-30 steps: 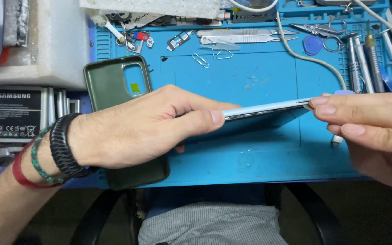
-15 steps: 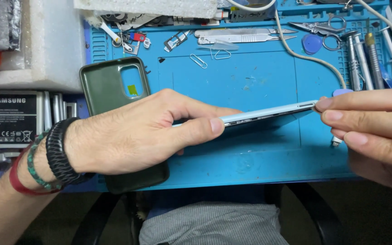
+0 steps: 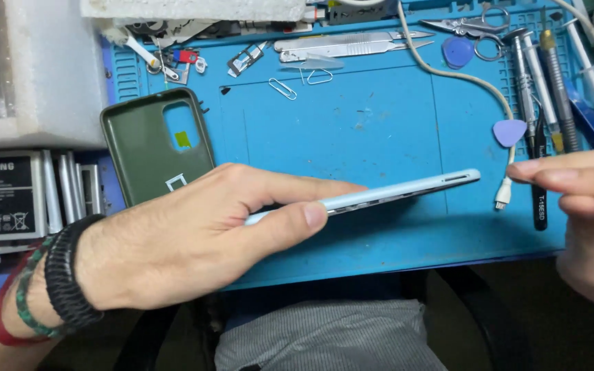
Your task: Prying open the back cover of a smartphone using a metal tool and a plastic pick on a repair bench.
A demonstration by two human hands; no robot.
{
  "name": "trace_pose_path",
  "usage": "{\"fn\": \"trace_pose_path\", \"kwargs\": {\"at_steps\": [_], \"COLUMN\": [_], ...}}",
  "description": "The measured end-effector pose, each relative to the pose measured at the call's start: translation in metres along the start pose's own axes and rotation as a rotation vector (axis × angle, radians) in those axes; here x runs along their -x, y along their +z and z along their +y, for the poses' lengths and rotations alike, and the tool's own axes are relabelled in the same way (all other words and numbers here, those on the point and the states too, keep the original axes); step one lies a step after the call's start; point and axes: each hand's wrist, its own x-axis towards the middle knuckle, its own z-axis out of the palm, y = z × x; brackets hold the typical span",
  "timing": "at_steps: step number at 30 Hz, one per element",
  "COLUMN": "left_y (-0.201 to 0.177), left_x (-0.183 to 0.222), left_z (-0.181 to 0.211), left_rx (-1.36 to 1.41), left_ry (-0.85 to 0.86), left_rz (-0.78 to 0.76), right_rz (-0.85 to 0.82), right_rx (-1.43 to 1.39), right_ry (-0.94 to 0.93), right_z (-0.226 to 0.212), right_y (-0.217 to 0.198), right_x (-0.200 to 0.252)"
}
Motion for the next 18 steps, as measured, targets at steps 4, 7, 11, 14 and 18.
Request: {"fn": "trace_pose_path", "kwargs": {"at_steps": [4,7,11,14,18], "left_y": [0.001,0.002,0.003,0.004,0.003], "left_x": [-0.001,-0.002,-0.002,-0.002,-0.002], "left_z": [0.0,-0.001,0.003,0.002,0.001], "left_rx": [0.034,-0.007,0.013,0.01,-0.01], "left_ry": [0.014,-0.075,-0.057,-0.074,-0.093], "left_rz": [-0.011,0.012,0.006,0.018,0.013], "right_rz": [0.086,0.148,0.118,0.028,-0.057], "right_rx": [0.037,-0.016,-0.096,-0.087,-0.262], "right_ry": [-0.258,-0.212,-0.23,-0.085,-0.102], "right_z": [-0.022,-0.031,-0.031,-0.038,-0.033], "right_y": [0.027,0.043,0.032,0.018,0.017], "right_x": [-0.002,-0.012,-0.014,-0.018,-0.02]}}
